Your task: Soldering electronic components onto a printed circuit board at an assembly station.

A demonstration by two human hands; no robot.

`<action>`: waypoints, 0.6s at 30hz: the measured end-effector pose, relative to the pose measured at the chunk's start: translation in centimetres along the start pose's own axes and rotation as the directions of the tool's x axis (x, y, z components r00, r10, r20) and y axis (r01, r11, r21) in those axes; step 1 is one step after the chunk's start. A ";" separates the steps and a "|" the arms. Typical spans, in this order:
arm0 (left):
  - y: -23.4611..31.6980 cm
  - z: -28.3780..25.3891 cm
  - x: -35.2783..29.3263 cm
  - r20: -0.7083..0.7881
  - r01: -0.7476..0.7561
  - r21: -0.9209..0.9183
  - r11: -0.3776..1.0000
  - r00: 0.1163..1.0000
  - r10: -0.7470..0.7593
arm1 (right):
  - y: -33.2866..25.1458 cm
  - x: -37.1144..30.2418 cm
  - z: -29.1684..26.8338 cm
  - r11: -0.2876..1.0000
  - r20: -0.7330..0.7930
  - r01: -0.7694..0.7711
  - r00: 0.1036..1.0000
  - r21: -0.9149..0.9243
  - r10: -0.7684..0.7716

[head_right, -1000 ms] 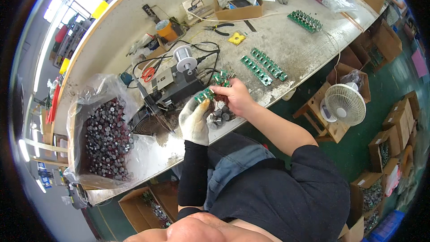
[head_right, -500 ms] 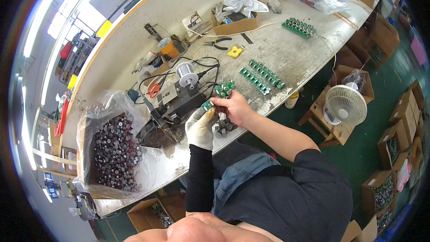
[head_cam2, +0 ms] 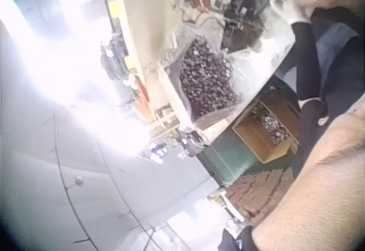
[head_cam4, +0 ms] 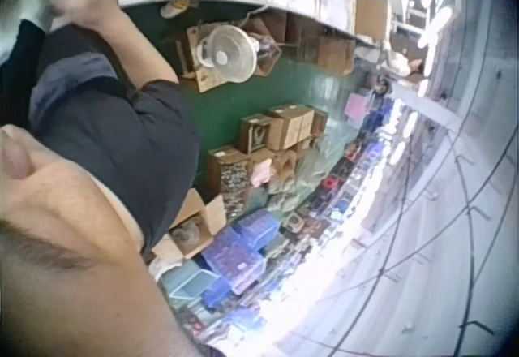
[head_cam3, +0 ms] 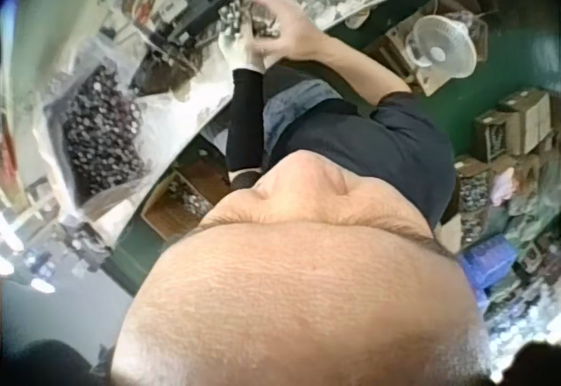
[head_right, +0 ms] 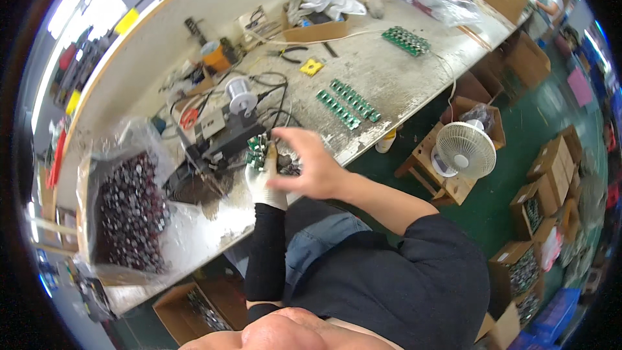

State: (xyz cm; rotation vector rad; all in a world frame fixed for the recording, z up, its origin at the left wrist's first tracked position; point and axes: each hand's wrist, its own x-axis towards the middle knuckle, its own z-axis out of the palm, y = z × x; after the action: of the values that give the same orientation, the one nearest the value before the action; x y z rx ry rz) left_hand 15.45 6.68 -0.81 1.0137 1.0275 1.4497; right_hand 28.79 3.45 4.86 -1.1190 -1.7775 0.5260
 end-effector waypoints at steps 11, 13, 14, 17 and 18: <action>10.6 -16.6 -14.3 -0.389 0.184 -0.186 0.965 0.888 -0.244 | 8.9 -4.3 -1.3 0.784 -0.133 -0.343 0.873 0.518 0.470; 9.7 -21.5 -17.3 -0.585 -0.026 0.009 1.000 0.810 0.026 | 9.6 -3.2 -0.4 0.704 -0.022 -0.306 0.910 0.641 0.415; 10.1 -23.6 -18.7 -0.682 0.017 0.056 0.998 0.731 0.025 | 9.7 -2.4 0.3 0.695 0.017 -0.300 0.924 0.653 0.383; 11.6 -29.5 -22.2 -0.931 -0.078 -0.056 0.995 0.365 -0.024 | 7.7 -0.9 2.0 0.698 0.048 -0.276 0.944 0.661 0.328; 10.4 -33.2 -23.7 -0.961 -0.195 0.060 0.979 0.254 0.109 | 7.4 -0.5 2.6 0.691 0.075 -0.277 0.949 0.668 0.308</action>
State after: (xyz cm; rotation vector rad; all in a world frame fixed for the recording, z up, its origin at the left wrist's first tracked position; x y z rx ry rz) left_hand -16.78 -20.40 -1.47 -0.0222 1.7368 2.3479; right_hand 29.99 6.93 -2.04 -0.8676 -1.1858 1.2233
